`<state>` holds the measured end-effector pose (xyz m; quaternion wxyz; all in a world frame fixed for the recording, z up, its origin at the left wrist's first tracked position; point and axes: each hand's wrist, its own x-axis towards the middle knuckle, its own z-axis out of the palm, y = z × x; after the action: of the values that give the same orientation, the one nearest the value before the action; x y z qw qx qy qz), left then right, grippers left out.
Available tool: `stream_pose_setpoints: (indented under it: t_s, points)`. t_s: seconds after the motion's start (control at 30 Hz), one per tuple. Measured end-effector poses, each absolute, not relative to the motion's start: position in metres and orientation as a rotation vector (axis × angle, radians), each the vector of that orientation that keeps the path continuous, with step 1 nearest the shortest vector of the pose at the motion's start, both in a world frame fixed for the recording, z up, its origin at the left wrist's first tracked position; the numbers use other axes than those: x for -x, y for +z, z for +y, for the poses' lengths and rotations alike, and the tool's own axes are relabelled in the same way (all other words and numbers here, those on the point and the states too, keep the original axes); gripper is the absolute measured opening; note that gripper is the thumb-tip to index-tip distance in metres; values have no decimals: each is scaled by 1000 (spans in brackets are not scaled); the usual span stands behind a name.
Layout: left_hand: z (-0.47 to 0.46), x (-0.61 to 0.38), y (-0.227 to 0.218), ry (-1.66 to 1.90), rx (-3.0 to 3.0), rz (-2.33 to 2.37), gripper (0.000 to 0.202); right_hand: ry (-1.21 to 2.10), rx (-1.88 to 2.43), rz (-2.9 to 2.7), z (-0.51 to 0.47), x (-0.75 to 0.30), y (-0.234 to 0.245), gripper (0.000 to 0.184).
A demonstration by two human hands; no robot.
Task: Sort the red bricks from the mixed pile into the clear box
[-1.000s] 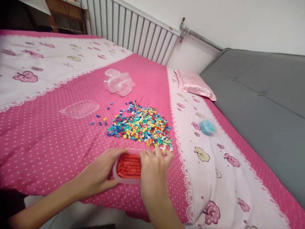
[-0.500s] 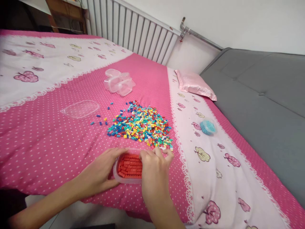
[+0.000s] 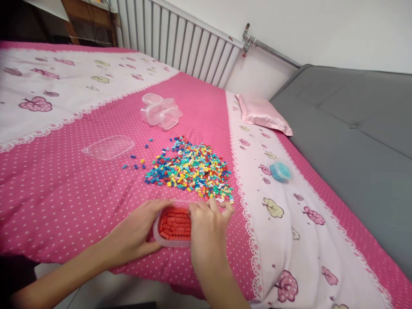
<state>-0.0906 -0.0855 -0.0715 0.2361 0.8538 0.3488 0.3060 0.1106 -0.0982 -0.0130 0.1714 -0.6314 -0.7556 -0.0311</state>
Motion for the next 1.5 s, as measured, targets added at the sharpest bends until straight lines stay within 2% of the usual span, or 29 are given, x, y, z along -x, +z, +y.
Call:
stream_pose_setpoints:
  t_s: [1.0, 1.27, 1.37, 1.5]
  points:
    - [-85, 90, -73, 872, -2333, 947, 74, 4, 1805, -2048, -97, -115, -6, 30]
    - [-85, 95, -79, 891, -2328, 953, 78, 86, 1754, -1824, -74, -152, 3, 9]
    - [-86, 95, -78, 901, -2326, 932, 80, 153, 1694, -1767, -35, -173, -6, 22]
    - [-87, 95, -78, 886, -2319, 945, 80, 147, 1712, -1786, 36, -190, -21, 29]
